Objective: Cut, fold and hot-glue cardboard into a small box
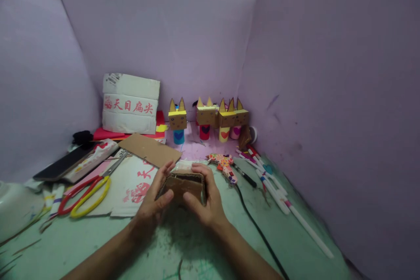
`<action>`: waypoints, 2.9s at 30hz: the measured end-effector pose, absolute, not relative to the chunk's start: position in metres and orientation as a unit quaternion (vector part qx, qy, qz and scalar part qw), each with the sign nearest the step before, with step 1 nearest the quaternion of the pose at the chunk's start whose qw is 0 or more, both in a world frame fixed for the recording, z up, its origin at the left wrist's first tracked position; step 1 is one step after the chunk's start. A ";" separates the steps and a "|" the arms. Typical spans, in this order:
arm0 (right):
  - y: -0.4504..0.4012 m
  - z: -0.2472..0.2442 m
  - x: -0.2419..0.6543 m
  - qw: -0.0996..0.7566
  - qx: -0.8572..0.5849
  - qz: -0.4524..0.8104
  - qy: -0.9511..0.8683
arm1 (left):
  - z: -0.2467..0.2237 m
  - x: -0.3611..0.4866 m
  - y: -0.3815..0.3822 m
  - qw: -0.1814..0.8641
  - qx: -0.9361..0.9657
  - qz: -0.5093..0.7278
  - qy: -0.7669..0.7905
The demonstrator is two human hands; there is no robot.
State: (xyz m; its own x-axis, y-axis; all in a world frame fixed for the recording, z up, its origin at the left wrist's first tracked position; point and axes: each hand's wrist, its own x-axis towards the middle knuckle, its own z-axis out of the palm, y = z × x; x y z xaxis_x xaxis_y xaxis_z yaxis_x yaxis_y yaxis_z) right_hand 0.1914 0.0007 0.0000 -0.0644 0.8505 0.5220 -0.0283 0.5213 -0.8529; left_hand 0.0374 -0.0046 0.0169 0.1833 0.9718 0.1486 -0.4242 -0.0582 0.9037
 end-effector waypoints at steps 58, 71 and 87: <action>0.005 0.029 0.252 0.597 -0.487 0.158 -0.618 | 0.044 0.013 -0.008 0.689 0.254 0.594 0.330; 0.011 0.004 0.254 0.465 -0.477 0.150 -0.730 | 0.061 0.017 -0.001 0.649 0.191 0.616 0.403; 0.009 0.000 0.220 0.550 -0.401 0.191 -0.707 | 0.053 0.010 0.004 0.629 0.214 0.631 0.400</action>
State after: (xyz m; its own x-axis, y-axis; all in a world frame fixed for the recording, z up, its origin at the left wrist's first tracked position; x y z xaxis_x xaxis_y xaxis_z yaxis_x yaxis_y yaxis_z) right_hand 0.2201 0.0087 -0.0002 -0.0740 0.7770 0.6251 0.3566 0.6060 -0.7111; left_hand 0.0103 0.0036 0.0534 -0.1181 0.9651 -0.2336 -0.6230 0.1111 0.7743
